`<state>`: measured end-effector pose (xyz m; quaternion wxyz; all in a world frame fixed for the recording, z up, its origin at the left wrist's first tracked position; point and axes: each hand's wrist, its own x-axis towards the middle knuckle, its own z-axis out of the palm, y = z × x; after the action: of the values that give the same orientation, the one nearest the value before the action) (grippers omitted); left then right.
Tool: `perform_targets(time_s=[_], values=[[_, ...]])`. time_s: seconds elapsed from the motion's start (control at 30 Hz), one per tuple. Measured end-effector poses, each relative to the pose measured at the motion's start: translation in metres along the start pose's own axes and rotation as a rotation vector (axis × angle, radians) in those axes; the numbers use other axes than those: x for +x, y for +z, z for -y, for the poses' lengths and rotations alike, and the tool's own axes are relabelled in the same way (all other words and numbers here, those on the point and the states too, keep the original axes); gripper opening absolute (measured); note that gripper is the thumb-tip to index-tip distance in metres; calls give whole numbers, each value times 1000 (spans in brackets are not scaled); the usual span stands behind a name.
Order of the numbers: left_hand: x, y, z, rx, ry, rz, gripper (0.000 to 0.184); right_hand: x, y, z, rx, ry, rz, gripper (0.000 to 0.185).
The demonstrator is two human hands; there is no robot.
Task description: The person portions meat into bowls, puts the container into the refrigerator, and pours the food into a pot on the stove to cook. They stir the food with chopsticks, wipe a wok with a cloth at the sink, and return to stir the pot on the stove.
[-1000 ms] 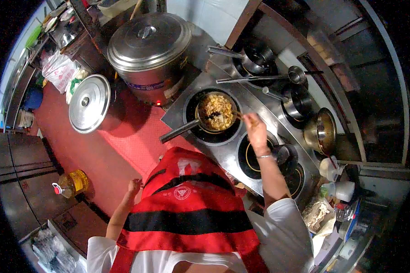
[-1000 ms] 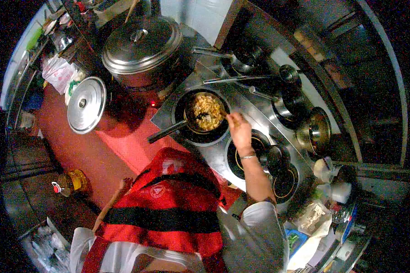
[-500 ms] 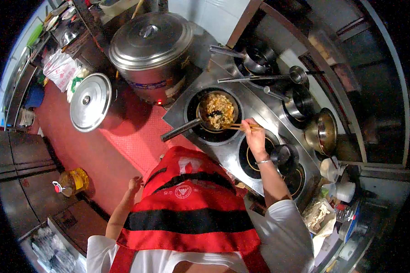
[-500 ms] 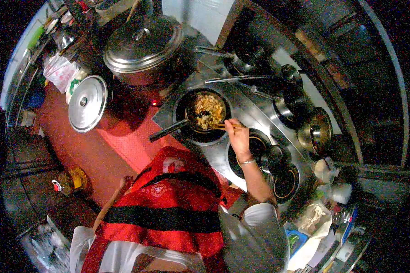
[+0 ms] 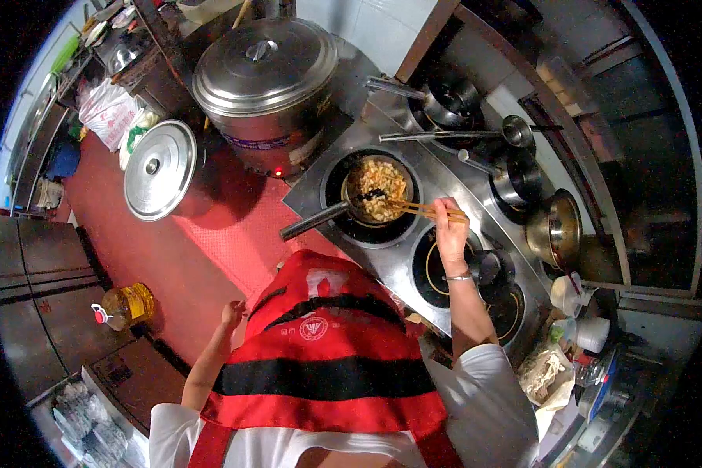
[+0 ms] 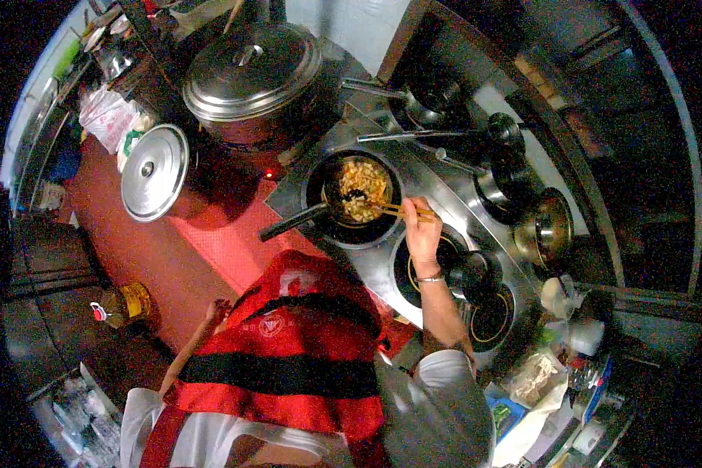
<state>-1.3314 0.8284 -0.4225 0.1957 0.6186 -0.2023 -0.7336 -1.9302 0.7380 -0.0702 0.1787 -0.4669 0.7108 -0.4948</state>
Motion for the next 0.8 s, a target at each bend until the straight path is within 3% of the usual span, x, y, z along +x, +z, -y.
perform_targets(time_s=[0.07, 0.17, 0.27, 0.37, 0.47, 0.57, 0.63, 0.7, 0.77, 0.8], values=[[-11, 8, -11, 420, 2, -112, 34, -2, -2, 0, -159, -16, 138, 27], [-9, 5, -7, -57, -75, -57, 33, 2, -3, 3, -194, -10, 146, 27], [-3, 2, 4, 97, 90, -104, 33, 5, -5, 0, -165, -35, 144, 25], [-7, 7, -9, 20, -108, -124, 35, 4, 1, 4, -195, 37, 264, 26], [2, 10, 11, -38, 212, -74, 38, 9, -4, 2, -53, 98, 134, 27], [6, 6, 4, 200, 81, -47, 40, 14, 4, -19, 27, 64, 62, 29], [6, 3, 3, 707, 277, 20, 42, 10, 10, -25, 145, 120, 85, 28], [4, -2, 1, 788, 274, 6, 43, 2, 18, -54, 290, 199, -10, 29], [5, 3, 3, 424, 79, -87, 42, 8, 9, -69, 433, 227, -113, 24], [1, 0, 6, 332, 105, -78, 41, 9, 1, -78, 477, 240, -163, 21]])
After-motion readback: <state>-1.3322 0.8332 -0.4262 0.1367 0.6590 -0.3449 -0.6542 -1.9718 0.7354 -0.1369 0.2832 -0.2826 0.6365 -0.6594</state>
